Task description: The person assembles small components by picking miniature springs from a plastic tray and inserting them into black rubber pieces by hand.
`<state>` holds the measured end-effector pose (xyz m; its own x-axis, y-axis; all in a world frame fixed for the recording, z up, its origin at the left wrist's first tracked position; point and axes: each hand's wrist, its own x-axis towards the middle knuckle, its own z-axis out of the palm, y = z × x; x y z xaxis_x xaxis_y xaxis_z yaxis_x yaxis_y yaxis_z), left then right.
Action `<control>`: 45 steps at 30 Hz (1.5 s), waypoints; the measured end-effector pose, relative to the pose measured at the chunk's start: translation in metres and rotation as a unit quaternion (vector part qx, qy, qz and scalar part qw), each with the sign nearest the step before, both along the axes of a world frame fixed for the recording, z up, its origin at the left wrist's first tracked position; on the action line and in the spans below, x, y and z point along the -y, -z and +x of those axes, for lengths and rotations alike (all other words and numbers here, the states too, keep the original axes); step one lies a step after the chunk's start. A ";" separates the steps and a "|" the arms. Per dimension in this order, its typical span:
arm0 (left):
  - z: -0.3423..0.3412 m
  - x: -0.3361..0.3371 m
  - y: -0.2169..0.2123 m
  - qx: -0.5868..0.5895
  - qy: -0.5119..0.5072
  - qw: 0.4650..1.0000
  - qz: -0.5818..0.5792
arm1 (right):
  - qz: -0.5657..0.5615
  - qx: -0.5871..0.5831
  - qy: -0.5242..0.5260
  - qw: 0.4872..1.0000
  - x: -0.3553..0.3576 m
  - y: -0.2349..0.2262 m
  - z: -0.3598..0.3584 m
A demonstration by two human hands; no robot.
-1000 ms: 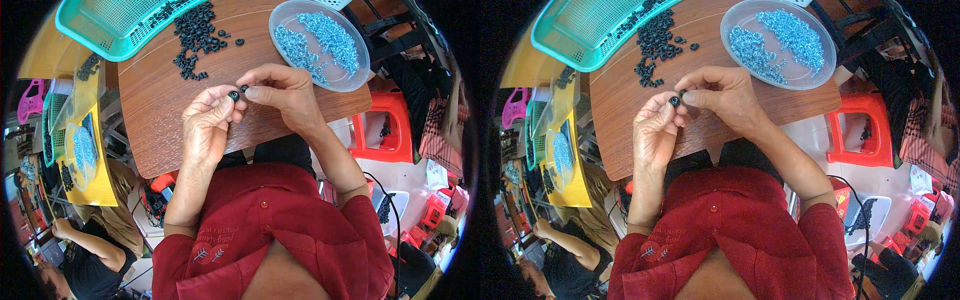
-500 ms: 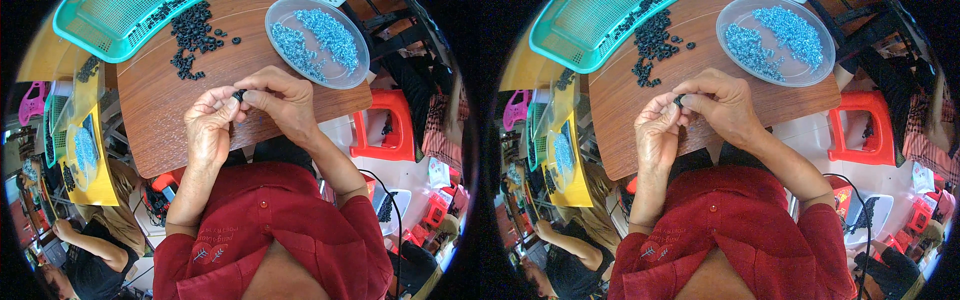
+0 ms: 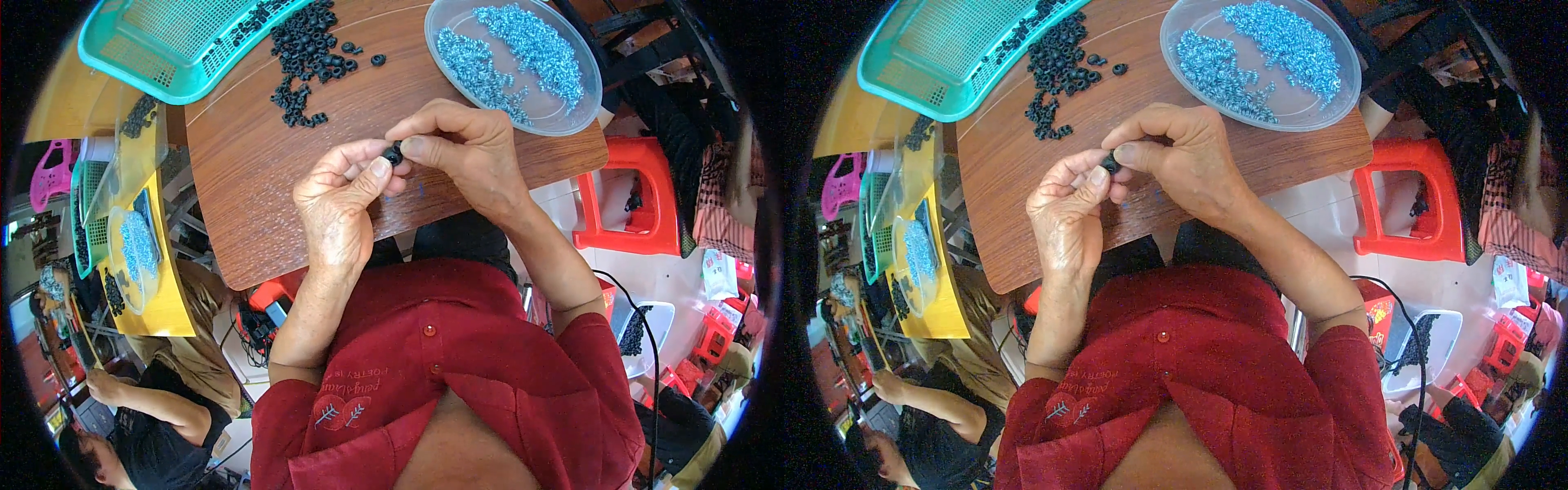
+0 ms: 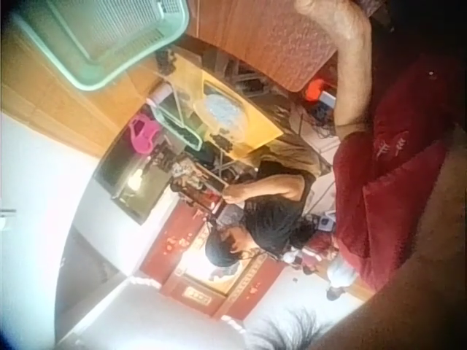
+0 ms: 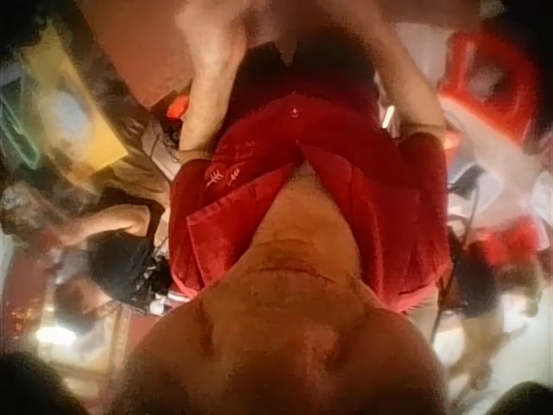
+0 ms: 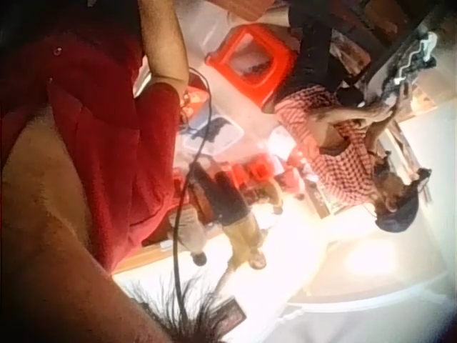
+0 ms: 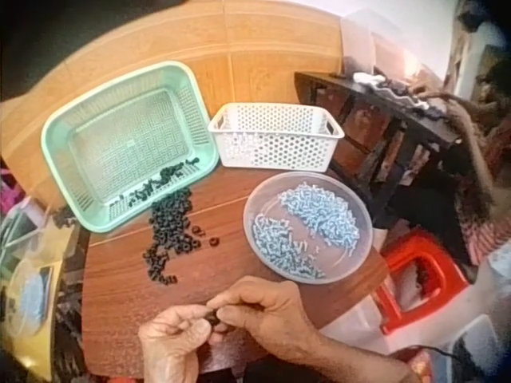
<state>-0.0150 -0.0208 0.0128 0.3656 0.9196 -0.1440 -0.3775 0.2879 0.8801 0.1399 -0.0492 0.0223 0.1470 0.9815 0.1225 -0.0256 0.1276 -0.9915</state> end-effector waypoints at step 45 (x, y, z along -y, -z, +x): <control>0.013 -0.002 0.008 0.004 -0.006 0.996 -0.088 | 0.166 0.320 0.121 0.925 0.015 0.025 -0.009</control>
